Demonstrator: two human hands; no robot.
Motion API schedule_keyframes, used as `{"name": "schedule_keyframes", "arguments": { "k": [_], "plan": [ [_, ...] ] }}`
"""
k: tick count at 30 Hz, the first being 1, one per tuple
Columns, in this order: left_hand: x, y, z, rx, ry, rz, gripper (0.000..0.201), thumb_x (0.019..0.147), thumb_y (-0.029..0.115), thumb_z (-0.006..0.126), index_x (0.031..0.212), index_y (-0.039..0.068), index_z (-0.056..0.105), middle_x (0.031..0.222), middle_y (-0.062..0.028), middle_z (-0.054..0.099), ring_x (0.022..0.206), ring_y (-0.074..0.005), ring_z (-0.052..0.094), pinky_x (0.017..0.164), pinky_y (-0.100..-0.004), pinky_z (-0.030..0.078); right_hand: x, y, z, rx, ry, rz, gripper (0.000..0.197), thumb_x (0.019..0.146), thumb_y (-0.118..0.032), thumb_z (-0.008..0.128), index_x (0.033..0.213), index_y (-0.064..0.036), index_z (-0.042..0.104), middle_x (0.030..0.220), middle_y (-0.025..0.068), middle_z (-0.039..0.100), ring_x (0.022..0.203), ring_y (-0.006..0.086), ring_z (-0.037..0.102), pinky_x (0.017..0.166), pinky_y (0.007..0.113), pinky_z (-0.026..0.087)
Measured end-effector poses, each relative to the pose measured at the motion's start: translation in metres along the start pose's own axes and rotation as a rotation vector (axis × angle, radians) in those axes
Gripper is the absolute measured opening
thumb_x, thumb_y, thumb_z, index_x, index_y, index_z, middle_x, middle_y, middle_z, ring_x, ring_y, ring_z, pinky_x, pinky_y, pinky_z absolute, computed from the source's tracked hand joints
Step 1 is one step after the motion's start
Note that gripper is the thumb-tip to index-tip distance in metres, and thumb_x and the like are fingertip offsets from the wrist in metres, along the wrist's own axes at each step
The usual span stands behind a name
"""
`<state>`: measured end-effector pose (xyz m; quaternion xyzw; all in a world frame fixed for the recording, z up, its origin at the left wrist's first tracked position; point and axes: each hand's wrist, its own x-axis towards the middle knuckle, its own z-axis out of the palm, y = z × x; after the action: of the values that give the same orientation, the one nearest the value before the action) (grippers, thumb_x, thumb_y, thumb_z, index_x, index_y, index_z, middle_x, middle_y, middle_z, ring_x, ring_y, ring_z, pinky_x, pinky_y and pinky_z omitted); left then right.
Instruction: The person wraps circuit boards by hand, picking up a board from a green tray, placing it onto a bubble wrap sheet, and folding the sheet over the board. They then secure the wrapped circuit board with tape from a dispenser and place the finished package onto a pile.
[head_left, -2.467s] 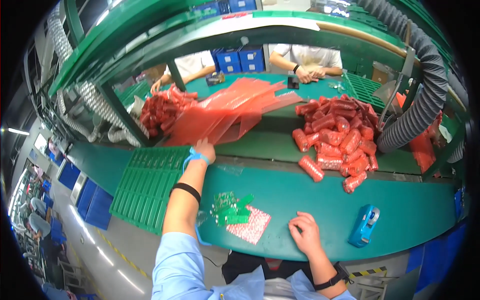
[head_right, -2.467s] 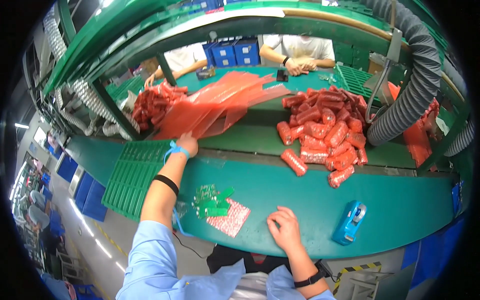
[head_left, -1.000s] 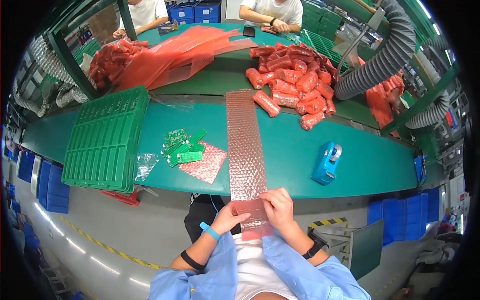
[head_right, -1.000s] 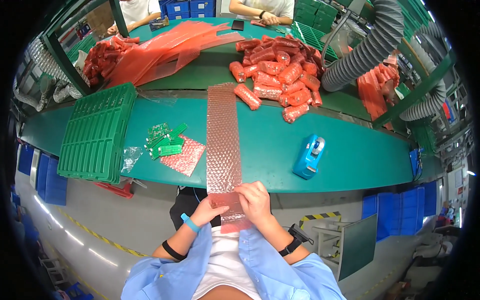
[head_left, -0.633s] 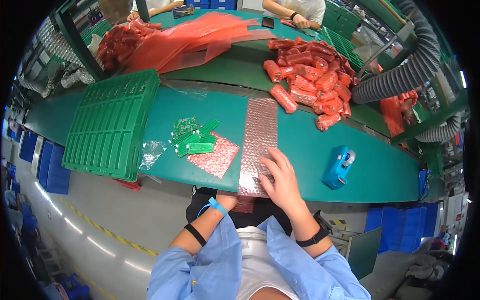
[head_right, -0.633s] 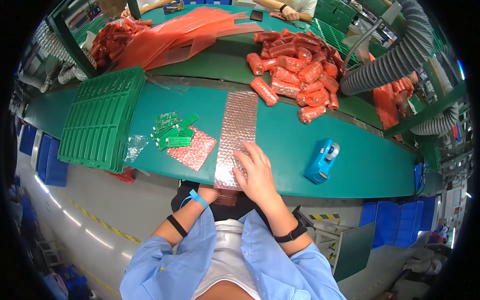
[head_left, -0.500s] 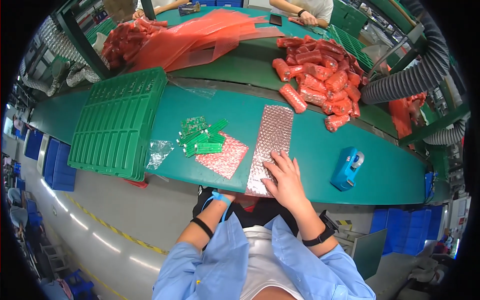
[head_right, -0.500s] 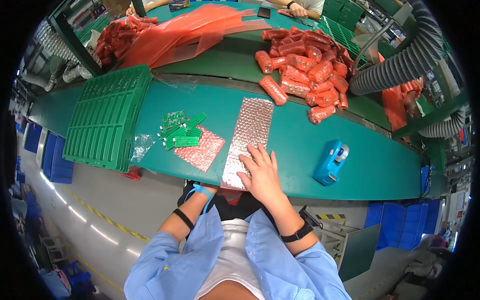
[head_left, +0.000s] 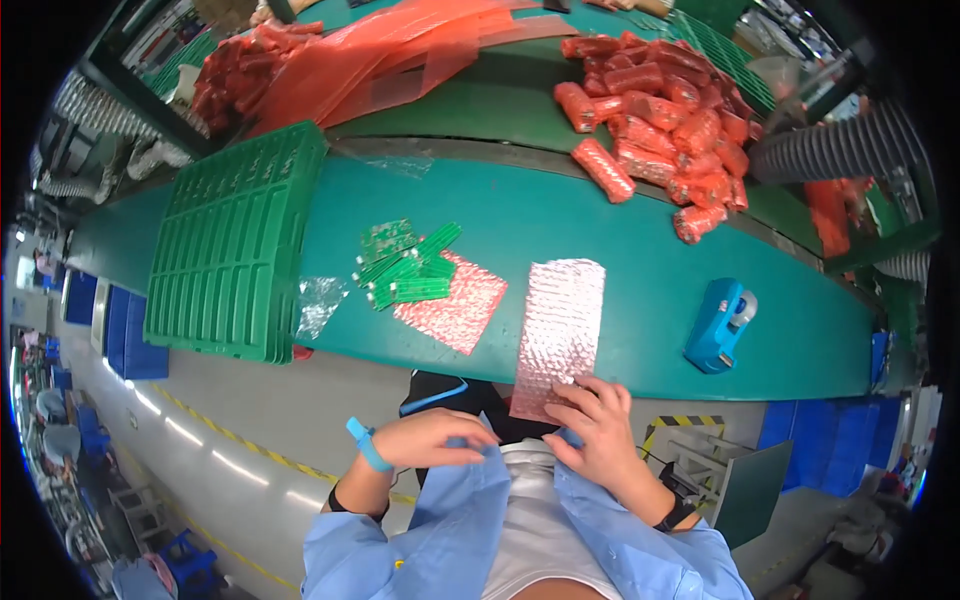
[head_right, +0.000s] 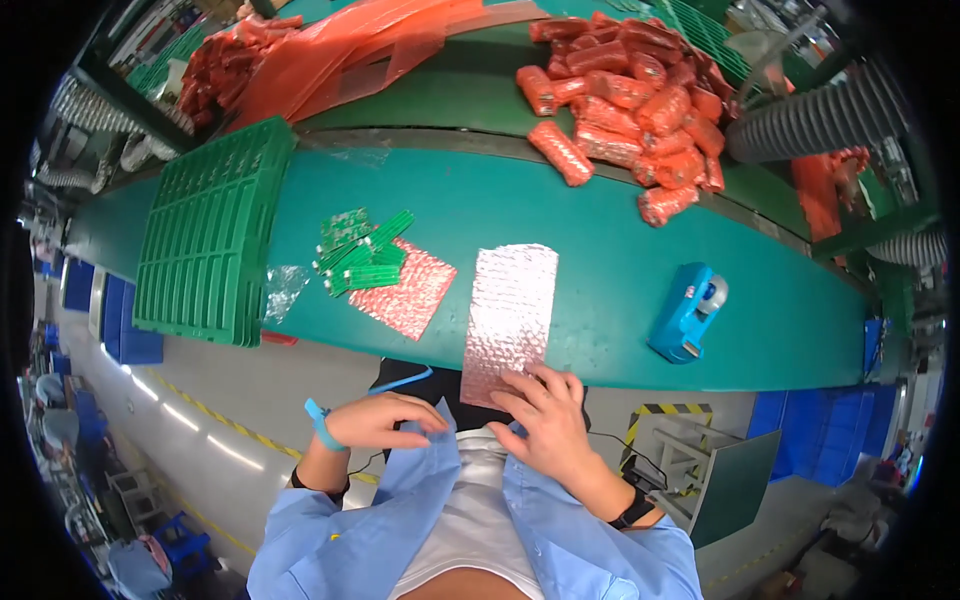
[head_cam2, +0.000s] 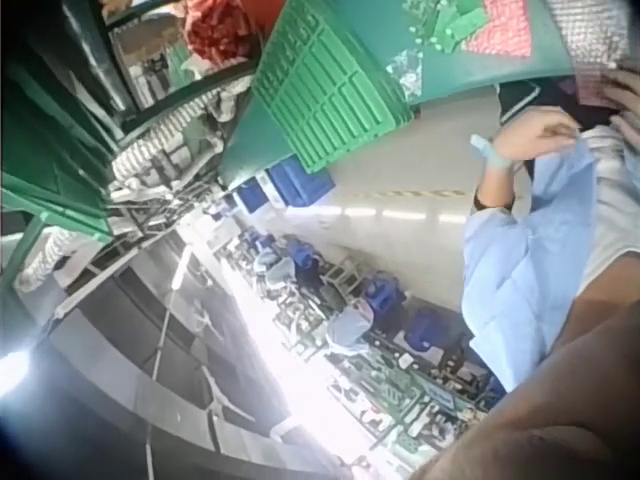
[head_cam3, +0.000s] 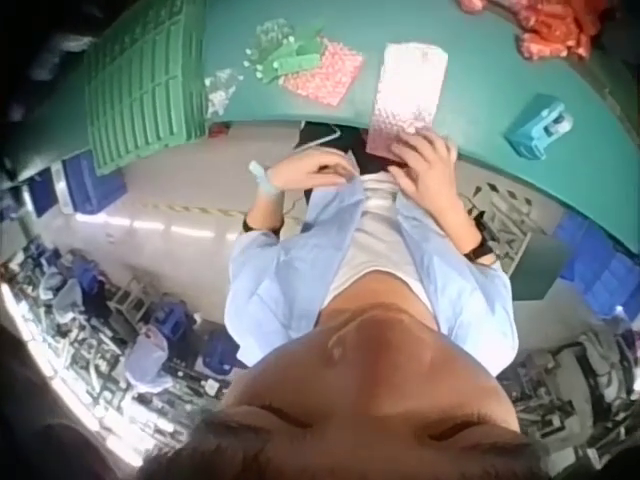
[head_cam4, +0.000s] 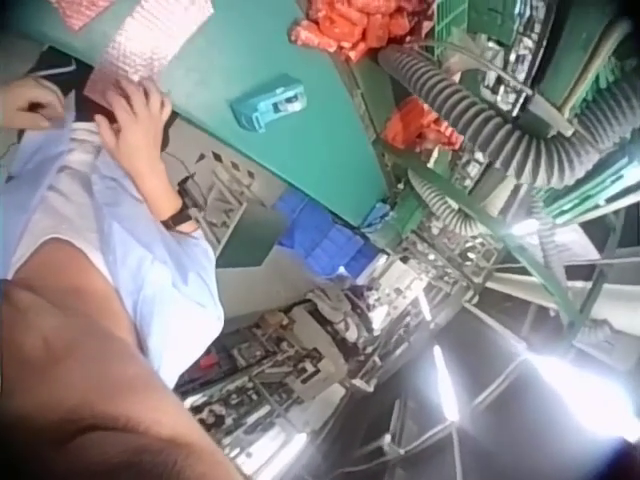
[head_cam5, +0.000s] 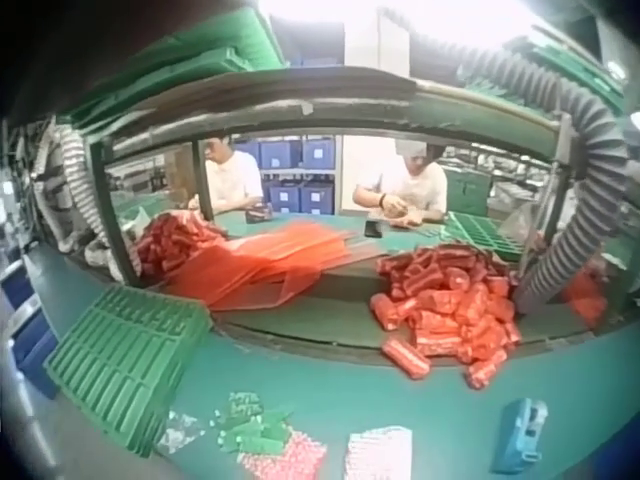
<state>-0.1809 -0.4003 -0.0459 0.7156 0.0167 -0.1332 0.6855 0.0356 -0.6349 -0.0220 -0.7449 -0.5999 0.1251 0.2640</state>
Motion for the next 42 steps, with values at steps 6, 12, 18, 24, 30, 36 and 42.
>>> {"name": "schedule_keyframes", "arguments": {
  "k": [6, 12, 18, 24, 30, 36, 42],
  "plan": [
    [0.077, 0.033, 0.005, 0.713, 0.678, 0.429, 0.037, 0.091, 0.012, 0.079, 0.127, 0.004, 0.074, 0.132, -0.0122, 0.074, 0.121, -0.0343, 0.070, 0.107, -0.0467, 0.054, 0.020, 0.001, -0.015, 0.037, -0.103, -0.105, 0.034, 0.082, -0.022, 0.087, 0.114, -0.0127, 0.078, 0.121, 0.0050, 0.076, 0.118, 0.0314, 0.066, 0.096, 0.052, 0.047],
    [0.093, -0.001, 0.013, 0.996, 0.789, 0.398, 0.034, 0.095, 0.025, 0.073, 0.124, 0.008, 0.076, 0.131, -0.0104, 0.073, 0.134, -0.0284, 0.061, 0.118, -0.0495, 0.044, 0.100, -0.026, -0.039, 0.180, 0.058, -0.215, 0.023, 0.082, -0.007, 0.083, 0.105, -0.0058, 0.078, 0.104, 0.0116, 0.077, 0.091, 0.0340, 0.072, 0.086, 0.042, 0.053],
    [0.102, -0.005, 0.013, 0.931, 0.840, 0.403, 0.035, 0.094, 0.028, 0.071, 0.123, 0.008, 0.077, 0.131, -0.0106, 0.074, 0.131, -0.0292, 0.063, 0.118, -0.0505, 0.042, 0.206, -0.040, 0.026, -0.042, 0.100, -0.256, 0.032, 0.079, -0.012, 0.086, 0.108, -0.0029, 0.078, 0.109, 0.0133, 0.070, 0.103, 0.0354, 0.065, 0.091, 0.046, 0.055],
    [0.100, -0.010, 0.014, 0.950, 0.800, 0.434, 0.036, 0.094, 0.027, 0.071, 0.122, 0.006, 0.077, 0.125, -0.0130, 0.076, 0.124, -0.0323, 0.067, 0.115, -0.0524, 0.043, 0.232, -0.032, 0.049, -0.209, 0.014, -0.197, 0.038, 0.077, -0.017, 0.087, 0.112, -0.0057, 0.079, 0.112, 0.0103, 0.067, 0.107, 0.0342, 0.062, 0.094, 0.046, 0.054],
    [0.095, -0.003, 0.012, 0.930, 0.822, 0.443, 0.033, 0.091, 0.027, 0.073, 0.115, 0.006, 0.079, 0.118, -0.0134, 0.078, 0.117, -0.0336, 0.069, 0.108, -0.0522, 0.047, 0.227, -0.032, 0.066, -0.206, 0.024, -0.242, 0.038, 0.076, -0.018, 0.087, 0.112, -0.0084, 0.079, 0.111, 0.0089, 0.066, 0.108, 0.0316, 0.061, 0.092, 0.045, 0.051],
    [0.100, -0.005, 0.011, 0.954, 0.828, 0.431, 0.030, 0.087, 0.025, 0.076, 0.111, 0.008, 0.080, 0.115, -0.0122, 0.078, 0.118, -0.0326, 0.068, 0.106, -0.0496, 0.048, 0.224, -0.033, 0.056, -0.227, 0.049, -0.267, 0.037, 0.078, -0.019, 0.087, 0.112, -0.0087, 0.079, 0.112, 0.0088, 0.066, 0.109, 0.0318, 0.062, 0.093, 0.044, 0.049],
    [0.096, 0.003, 0.008, 0.979, 0.830, 0.453, 0.029, 0.086, 0.022, 0.079, 0.114, 0.013, 0.080, 0.125, -0.0055, 0.075, 0.124, -0.0301, 0.064, 0.108, -0.0489, 0.048, 0.165, -0.003, -0.020, 0.015, 0.189, -0.149, 0.035, 0.079, -0.013, 0.087, 0.112, -0.0062, 0.076, 0.113, 0.0109, 0.070, 0.108, 0.0341, 0.064, 0.094, 0.046, 0.052]
  ]
}}
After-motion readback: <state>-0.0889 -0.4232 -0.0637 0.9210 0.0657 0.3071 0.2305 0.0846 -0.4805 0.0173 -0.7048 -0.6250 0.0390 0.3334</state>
